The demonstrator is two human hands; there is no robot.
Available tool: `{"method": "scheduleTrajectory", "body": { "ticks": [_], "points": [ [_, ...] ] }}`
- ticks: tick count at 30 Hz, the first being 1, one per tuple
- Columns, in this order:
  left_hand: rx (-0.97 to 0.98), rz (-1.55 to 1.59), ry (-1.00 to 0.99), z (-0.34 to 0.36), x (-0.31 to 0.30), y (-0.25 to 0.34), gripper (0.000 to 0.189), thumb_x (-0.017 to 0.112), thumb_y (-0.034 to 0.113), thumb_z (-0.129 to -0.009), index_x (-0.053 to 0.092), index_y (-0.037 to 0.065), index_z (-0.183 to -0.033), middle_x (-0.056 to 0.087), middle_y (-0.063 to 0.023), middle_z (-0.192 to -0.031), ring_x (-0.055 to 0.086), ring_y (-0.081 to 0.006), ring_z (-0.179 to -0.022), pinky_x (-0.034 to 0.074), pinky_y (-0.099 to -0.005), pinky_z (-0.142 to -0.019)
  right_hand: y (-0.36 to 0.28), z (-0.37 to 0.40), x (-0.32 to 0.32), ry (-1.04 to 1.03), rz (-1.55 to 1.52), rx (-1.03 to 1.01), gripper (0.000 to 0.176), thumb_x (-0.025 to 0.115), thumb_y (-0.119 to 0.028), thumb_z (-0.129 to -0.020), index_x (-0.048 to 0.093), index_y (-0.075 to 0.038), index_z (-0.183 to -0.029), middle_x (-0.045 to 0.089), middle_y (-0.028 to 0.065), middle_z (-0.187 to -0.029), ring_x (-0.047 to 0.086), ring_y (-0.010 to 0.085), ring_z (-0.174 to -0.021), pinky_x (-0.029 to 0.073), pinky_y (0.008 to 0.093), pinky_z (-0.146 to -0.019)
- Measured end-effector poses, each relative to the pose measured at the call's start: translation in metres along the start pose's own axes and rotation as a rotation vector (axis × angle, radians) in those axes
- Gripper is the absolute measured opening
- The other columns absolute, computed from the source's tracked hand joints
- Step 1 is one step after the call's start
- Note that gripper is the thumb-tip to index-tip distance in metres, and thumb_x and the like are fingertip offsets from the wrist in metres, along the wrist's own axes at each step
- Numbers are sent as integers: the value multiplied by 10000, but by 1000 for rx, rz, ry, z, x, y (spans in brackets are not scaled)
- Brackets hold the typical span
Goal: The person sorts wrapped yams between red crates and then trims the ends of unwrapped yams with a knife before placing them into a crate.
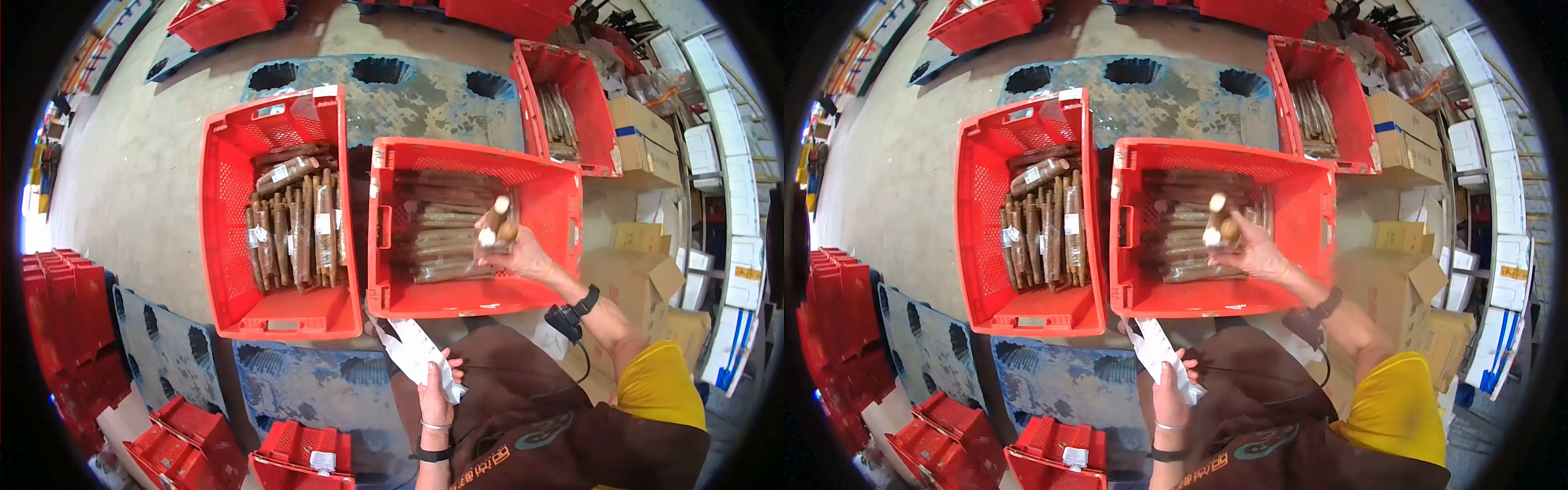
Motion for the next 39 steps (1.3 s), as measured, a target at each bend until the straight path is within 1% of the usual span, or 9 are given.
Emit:
{"method": "scheduleTrajectory", "body": {
  "ticks": [2, 5, 8, 15, 21, 25, 30, 36, 39],
  "points": [
    [32, 34, 1, 3, -6, 3, 478, 459, 362, -1033, 533, -23, -1307, 697, -120, -1006, 632, -138, -744, 518, -271, -665, -39, -5, -2, 80, -58, 88, 529, 788, -247, -819, 530, -65, -1243, 632, 56, -1082, 617, 175, -1007, 523, 345, -872],
    [110, 76, 6, 7, -7, 12, 487, 448, 365, -1038, 520, -32, -1311, 694, -141, -1018, 648, -157, -764, 524, -275, -684, -27, -25, -11, 128, -693, 429, 399, 691, -424, -889, 597, -124, -1135, 658, 70, -1046, 650, 222, -965, 538, 393, -831],
    [128, 115, 18, 5, -16, 3, 499, 455, 381, -1033, 523, -30, -1306, 694, -143, -1019, 656, -159, -779, 526, -274, -683, -14, -29, -4, 189, -1182, 603, 480, 653, -546, -872, 604, -132, -1111, 667, 65, -1058, 647, 239, -996, 557, 425, -804],
    [169, 183, 28, 13, -20, -2, 499, 468, 373, -1028, 528, -31, -1314, 690, -159, -1087, 662, -153, -788, 528, -263, -675, -6, -25, 26, 240, -1162, 500, 556, 716, -575, -803, 571, -156, -1139, 649, 31, -1084, 619, 244, -1047, 554, 437, -851],
    [301, 323, 191, 36, -76, 22, 464, 472, 313, -1029, 523, -41, -1325, 652, -137, -1191, 652, -141, -803, 518, -259, -696, -80, -88, 128, -14, -1322, 577, 578, 677, -434, -894, 453, -50, -1263, 583, 186, -1155, 588, 385, -1115, 442, 547, -1038],
    [330, 425, 257, 37, -111, 41, 441, 468, 278, -1028, 513, -43, -1327, 664, -131, -1134, 649, -157, -838, 513, -293, -766, -83, -192, 264, -181, -677, 296, 426, 688, -405, -900, 591, -84, -1162, 677, 48, -1048, 654, 199, -936, 557, 451, -790],
    [390, 408, 296, 55, -150, 87, 487, 500, 272, -993, 446, -43, -1360, 669, -156, -1051, 625, -175, -803, 499, -321, -779, 33, -297, 358, -101, 30, 595, 628, 771, -442, -807, 560, -25, -1226, 628, 138, -1197, 629, 344, -1033, 482, 623, -882],
    [293, 407, 400, 45, -195, 109, 395, 503, 210, -970, 571, -72, -1238, 677, -189, -1056, 647, -189, -802, 502, -311, -762, 74, -303, 390, -44, -62, 675, 727, 721, -473, -833, 532, 68, -1279, 520, 236, -1364, 585, 436, -1142, 508, 645, -840],
    [257, 367, 266, 45, -189, 131, 368, 481, 97, -994, 519, -80, -1315, 657, -195, -1161, 676, -205, -911, 534, -321, -824, 36, -294, 395, -196, 664, 722, 852, 476, -745, -841, 653, 37, -1127, 684, 237, -1017, 706, 331, -768, 556, 459, -694]
  ]
}}
Point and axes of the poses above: each hand's wrist, its own z-axis away from the middle knuckle, its own x-axis out of the palm, y = z × x, the point moved 2 cm from there along -z, towards the middle knuckle
